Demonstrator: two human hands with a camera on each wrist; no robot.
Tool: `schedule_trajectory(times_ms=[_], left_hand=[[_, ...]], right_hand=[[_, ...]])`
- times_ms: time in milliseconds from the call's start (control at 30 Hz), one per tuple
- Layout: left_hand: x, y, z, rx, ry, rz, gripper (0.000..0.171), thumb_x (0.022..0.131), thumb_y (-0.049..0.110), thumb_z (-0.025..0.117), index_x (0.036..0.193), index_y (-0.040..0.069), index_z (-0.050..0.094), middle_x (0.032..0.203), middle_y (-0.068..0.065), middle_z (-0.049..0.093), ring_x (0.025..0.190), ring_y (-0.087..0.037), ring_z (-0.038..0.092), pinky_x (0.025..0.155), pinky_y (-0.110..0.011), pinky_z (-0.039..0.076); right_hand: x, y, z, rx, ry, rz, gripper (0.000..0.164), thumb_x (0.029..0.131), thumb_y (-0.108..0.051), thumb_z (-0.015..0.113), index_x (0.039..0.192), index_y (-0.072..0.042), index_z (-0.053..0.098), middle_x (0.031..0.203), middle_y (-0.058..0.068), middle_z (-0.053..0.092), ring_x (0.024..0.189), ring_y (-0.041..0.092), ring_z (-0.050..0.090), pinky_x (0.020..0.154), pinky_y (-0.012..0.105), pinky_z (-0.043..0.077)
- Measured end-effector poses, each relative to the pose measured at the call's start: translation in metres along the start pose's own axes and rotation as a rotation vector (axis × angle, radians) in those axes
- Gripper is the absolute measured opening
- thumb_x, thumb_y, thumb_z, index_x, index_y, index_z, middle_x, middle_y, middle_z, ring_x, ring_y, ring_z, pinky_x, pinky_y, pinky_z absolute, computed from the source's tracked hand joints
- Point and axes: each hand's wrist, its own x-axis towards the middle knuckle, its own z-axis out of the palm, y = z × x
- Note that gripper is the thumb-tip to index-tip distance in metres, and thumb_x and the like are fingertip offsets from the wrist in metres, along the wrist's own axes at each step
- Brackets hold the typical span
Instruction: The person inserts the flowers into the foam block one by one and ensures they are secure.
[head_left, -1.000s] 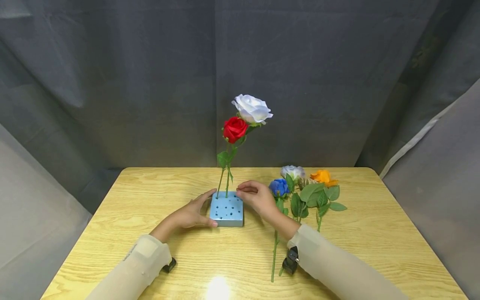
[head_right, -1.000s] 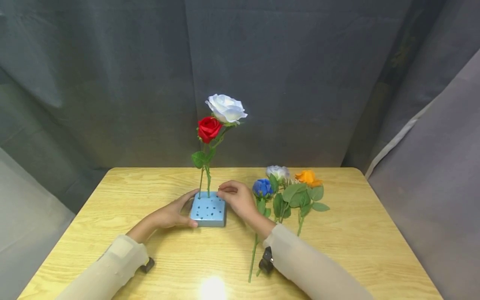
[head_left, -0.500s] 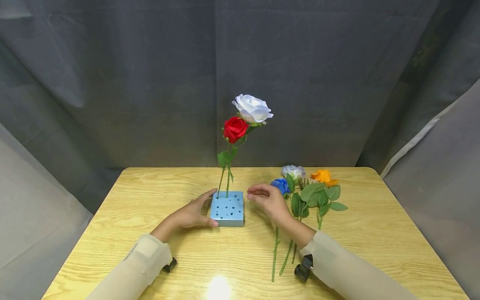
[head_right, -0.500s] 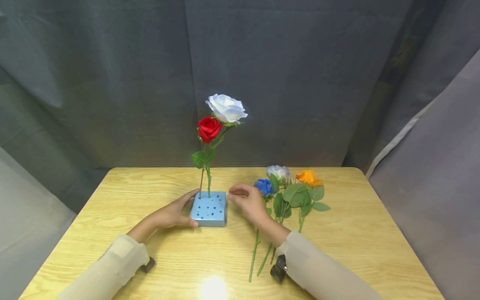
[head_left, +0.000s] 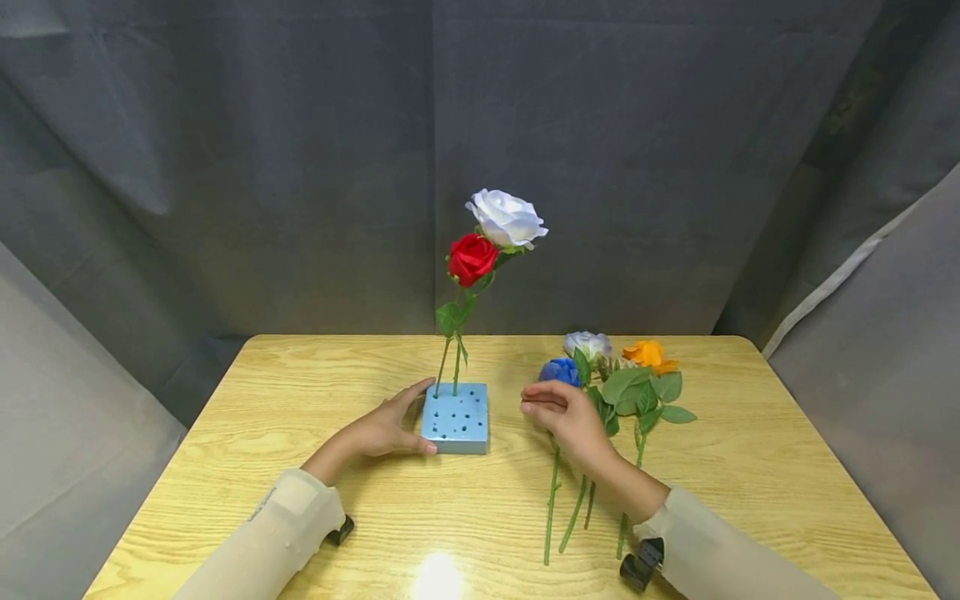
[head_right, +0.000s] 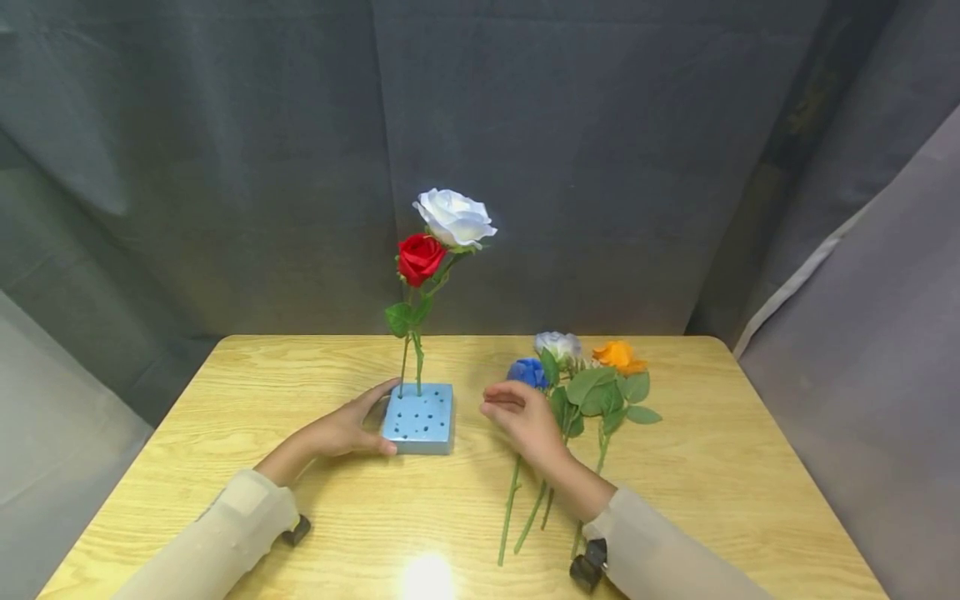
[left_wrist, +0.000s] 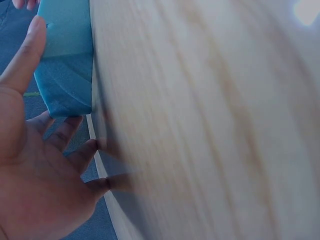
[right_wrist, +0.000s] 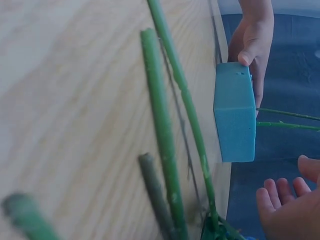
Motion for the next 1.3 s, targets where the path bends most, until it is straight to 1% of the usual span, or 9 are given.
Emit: schedule_trajectory(times_ms=[200, 300, 433, 633, 767, 867, 967, 1167, 1300], left_hand=[[-0.001, 0.001, 0.0, 0.01, -0.002, -0.002, 0.118, 0.078, 0.039, 0.09, 0.167, 0.027, 0.014, 0.172, -0.017, 0.013, 0.156, -0.044, 0.012, 0.121, -0.07, 0.012], [-0.001, 0.002, 0.0, 0.015, -0.001, 0.0, 0.118, 0.078, 0.04, 0.09, 0.167, 0.027, 0.014, 0.172, -0.017, 0.012, 0.156, -0.044, 0.012, 0.121, -0.071, 0.01], [-0.001, 0.0, 0.0, 0.017, -0.002, 0.002, 0.118, 0.078, 0.04, 0.09, 0.167, 0.027, 0.014, 0.172, -0.017, 0.012, 0.156, -0.044, 0.012, 0.121, -0.071, 0.011], [-0.001, 0.0, 0.0, 0.004, -0.006, 0.005, 0.118, 0.078, 0.04, 0.09, 0.167, 0.028, 0.014, 0.172, -0.017, 0.011, 0.156, -0.044, 0.012, 0.121, -0.07, 0.014], [-0.002, 0.0, 0.0, 0.009, -0.006, 0.011, 0.118, 0.078, 0.041, 0.09, 0.167, 0.028, 0.014, 0.172, -0.017, 0.011, 0.156, -0.044, 0.011, 0.121, -0.07, 0.014], [-0.002, 0.0, -0.001, 0.011, -0.005, 0.014, 0.118, 0.078, 0.041, 0.09, 0.167, 0.029, 0.014, 0.172, -0.017, 0.012, 0.156, -0.044, 0.011, 0.121, -0.07, 0.013], [-0.002, 0.0, -0.001, 0.012, -0.004, 0.016, 0.118, 0.078, 0.042, 0.09, 0.167, 0.028, 0.014, 0.172, -0.017, 0.012, 0.156, -0.044, 0.011, 0.121, -0.07, 0.012], [-0.001, 0.0, -0.001, 0.028, -0.001, 0.016, 0.118, 0.078, 0.043, 0.09, 0.167, 0.026, 0.014, 0.172, -0.018, 0.012, 0.156, -0.045, 0.01, 0.121, -0.071, 0.005], [0.0, -0.001, -0.001, 0.02, -0.004, 0.013, 0.118, 0.078, 0.042, 0.09, 0.167, 0.027, 0.014, 0.172, -0.018, 0.012, 0.156, -0.045, 0.01, 0.121, -0.071, 0.007]], right_hand=[[-0.01, 0.004, -0.01, -0.029, 0.017, 0.005, 0.035, 0.097, -0.014, 0.074, 0.128, 0.001, 0.066, 0.129, 0.023, 0.066, 0.115, 0.027, 0.069, 0.092, 0.026, 0.058], [-0.015, 0.004, -0.015, -0.043, 0.024, 0.007, 0.034, 0.096, -0.013, 0.074, 0.127, 0.0, 0.067, 0.129, 0.023, 0.067, 0.114, 0.026, 0.069, 0.09, 0.023, 0.058], [-0.021, 0.006, -0.019, -0.043, 0.029, 0.019, 0.033, 0.096, -0.013, 0.074, 0.126, -0.001, 0.067, 0.128, 0.022, 0.067, 0.113, 0.025, 0.07, 0.09, 0.023, 0.058], [-0.03, 0.011, -0.024, -0.005, 0.035, 0.037, 0.034, 0.096, -0.008, 0.074, 0.126, 0.005, 0.066, 0.127, 0.029, 0.065, 0.111, 0.024, 0.07, 0.09, 0.023, 0.058], [-0.036, 0.013, -0.028, 0.005, 0.023, 0.065, 0.038, 0.096, -0.007, 0.073, 0.129, 0.008, 0.062, 0.128, 0.03, 0.064, 0.114, 0.029, 0.069, 0.092, 0.024, 0.058], [-0.041, 0.014, -0.031, -0.005, 0.015, 0.096, 0.042, 0.096, -0.008, 0.073, 0.132, 0.01, 0.059, 0.13, 0.029, 0.064, 0.118, 0.034, 0.067, 0.093, 0.024, 0.057], [-0.045, 0.016, -0.032, -0.021, 0.016, 0.127, 0.043, 0.097, -0.009, 0.073, 0.133, 0.009, 0.059, 0.131, 0.027, 0.064, 0.118, 0.033, 0.067, 0.092, 0.023, 0.057], [-0.05, 0.019, -0.032, -0.049, 0.031, 0.161, 0.042, 0.096, -0.007, 0.073, 0.132, 0.01, 0.059, 0.128, 0.026, 0.065, 0.115, 0.033, 0.067, 0.089, 0.022, 0.058], [-0.054, 0.021, -0.031, -0.089, 0.055, 0.186, 0.043, 0.095, -0.007, 0.074, 0.131, 0.009, 0.06, 0.126, 0.025, 0.065, 0.113, 0.033, 0.068, 0.085, 0.023, 0.059]])
